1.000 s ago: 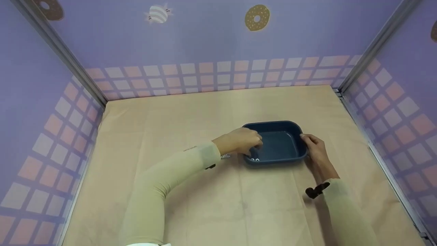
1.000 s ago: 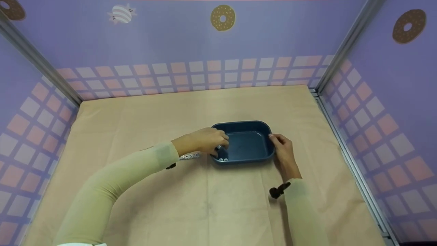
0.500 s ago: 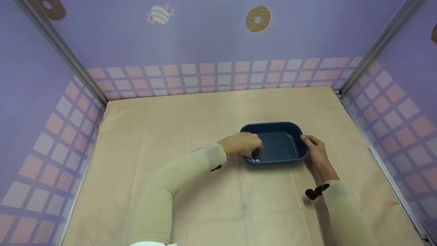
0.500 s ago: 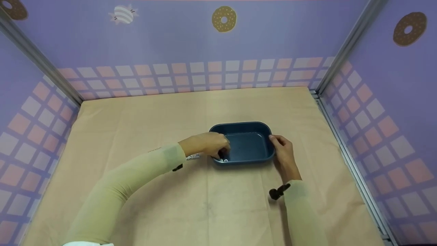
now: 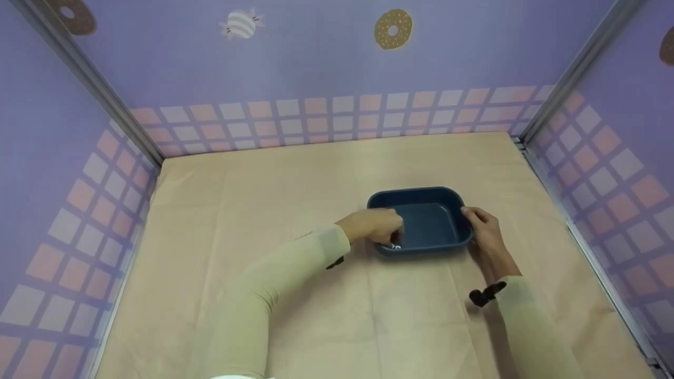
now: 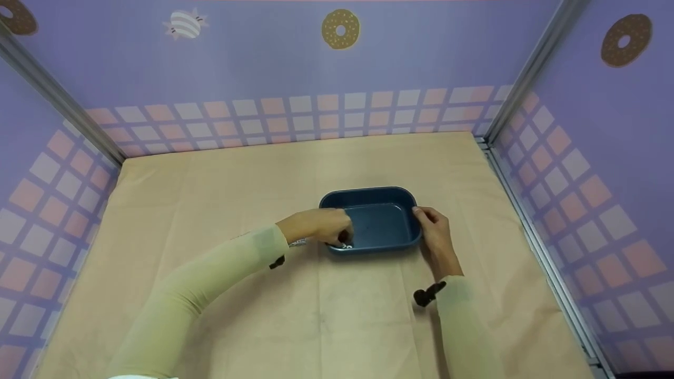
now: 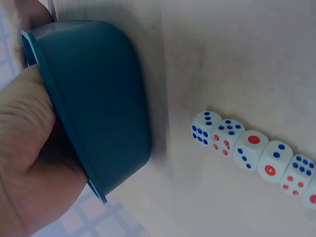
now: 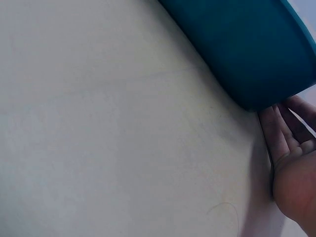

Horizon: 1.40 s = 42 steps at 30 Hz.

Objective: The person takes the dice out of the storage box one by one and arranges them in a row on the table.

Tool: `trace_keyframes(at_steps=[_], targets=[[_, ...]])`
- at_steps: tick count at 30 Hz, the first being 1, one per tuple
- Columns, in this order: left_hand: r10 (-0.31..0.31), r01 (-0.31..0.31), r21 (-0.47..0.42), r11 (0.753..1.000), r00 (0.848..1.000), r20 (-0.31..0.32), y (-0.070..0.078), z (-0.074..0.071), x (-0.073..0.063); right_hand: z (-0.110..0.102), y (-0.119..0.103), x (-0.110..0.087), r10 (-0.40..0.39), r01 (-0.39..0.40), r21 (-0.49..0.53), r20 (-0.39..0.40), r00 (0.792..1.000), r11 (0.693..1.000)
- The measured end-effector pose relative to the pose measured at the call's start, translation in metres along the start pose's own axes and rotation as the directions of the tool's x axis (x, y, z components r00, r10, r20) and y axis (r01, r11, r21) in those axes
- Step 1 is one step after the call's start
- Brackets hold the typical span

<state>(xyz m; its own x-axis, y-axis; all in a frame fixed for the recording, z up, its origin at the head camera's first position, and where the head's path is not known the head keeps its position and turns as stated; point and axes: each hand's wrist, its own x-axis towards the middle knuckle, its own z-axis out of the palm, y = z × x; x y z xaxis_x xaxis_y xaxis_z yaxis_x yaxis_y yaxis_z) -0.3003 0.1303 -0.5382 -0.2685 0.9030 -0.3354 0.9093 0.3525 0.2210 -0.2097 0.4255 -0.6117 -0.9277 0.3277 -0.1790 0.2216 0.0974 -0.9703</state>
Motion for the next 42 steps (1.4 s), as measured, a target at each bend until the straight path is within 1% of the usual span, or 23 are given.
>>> trace_keyframes(at_steps=[4, 8, 10, 13, 15, 18, 22, 25, 28, 32, 35, 37, 39, 42], targets=[[0.011, -0.012, -0.034, 0.999, 1.000, -0.025, -0.001, -0.005, -0.004, 0.000, -0.001, 0.000, 0.000, 0.000, -0.009, 0.002, 1.000, 1.000], [-0.004, -0.002, -0.080, 0.997, 0.997, -0.072, -0.006, -0.014, -0.016, -0.001, -0.002, 0.001, -0.003, 0.003, 0.004, -0.008, 1.000, 1.000], [-0.010, -0.001, -0.108, 0.994, 0.995, -0.104, -0.008, -0.018, -0.025, -0.001, -0.003, 0.001, 0.012, -0.011, 0.022, -0.006, 1.000, 1.000], [-0.024, 0.000, -0.155, 0.988, 0.988, -0.152, -0.013, -0.022, -0.043, -0.001, -0.009, -0.003, 0.043, -0.043, 0.034, 0.007, 0.999, 0.998], [-0.039, 0.004, -0.188, 0.982, 0.982, -0.184, -0.016, -0.022, -0.057, 0.001, -0.016, -0.009, 0.066, -0.066, 0.034, 0.016, 0.998, 0.997], [-0.068, 0.017, -0.222, 0.975, 0.972, -0.224, -0.023, -0.020, -0.078, 0.004, -0.026, -0.019, 0.077, -0.077, 0.010, 0.024, 0.997, 0.997], [-0.102, 0.031, -0.251, 0.967, 0.957, -0.273, -0.036, -0.012, -0.107, 0.005, -0.030, -0.026, 0.058, -0.058, 0.004, 0.039, 0.998, 0.998], [-0.140, 0.052, -0.286, 0.957, 0.944, -0.297, -0.047, -0.001, -0.128, 0.005, -0.025, -0.023, 0.043, -0.043, 0.015, 0.045, 0.998, 0.999], [-0.201, 0.090, -0.343, 0.935, 0.930, -0.306, -0.057, 0.012, -0.149, 0.005, -0.014, -0.016, 0.035, -0.036, 0.013, 0.027, 0.999, 0.999], [-0.281, 0.138, -0.405, 0.904, 0.905, -0.319, -0.071, 0.030, -0.172, 0.002, -0.001, -0.004, 0.022, -0.022, 0.000, 0.008, 1.000, 1.000], [-0.329, 0.170, -0.434, 0.885, 0.887, -0.324, -0.078, 0.042, -0.186, 0.001, -0.002, 0.001, 0.033, -0.033, -0.006, 0.001, 0.999, 0.999], [-0.357, 0.193, -0.446, 0.874, 0.878, -0.320, -0.080, 0.049, -0.194, 0.001, -0.003, 0.002, 0.040, -0.040, -0.009, 0.002, 0.999, 0.999], [-0.379, 0.214, -0.448, 0.868, 0.868, -0.320, -0.081, 0.056, -0.200, 0.001, -0.003, 0.002, 0.046, -0.046, -0.007, 0.002, 0.999, 0.999], [-0.402, 0.245, -0.434, 0.867, 0.859, -0.316, -0.081, 0.068, -0.206, 0.001, -0.002, 0.003, 0.046, -0.046, -0.010, 0.007, 0.999, 0.999]])
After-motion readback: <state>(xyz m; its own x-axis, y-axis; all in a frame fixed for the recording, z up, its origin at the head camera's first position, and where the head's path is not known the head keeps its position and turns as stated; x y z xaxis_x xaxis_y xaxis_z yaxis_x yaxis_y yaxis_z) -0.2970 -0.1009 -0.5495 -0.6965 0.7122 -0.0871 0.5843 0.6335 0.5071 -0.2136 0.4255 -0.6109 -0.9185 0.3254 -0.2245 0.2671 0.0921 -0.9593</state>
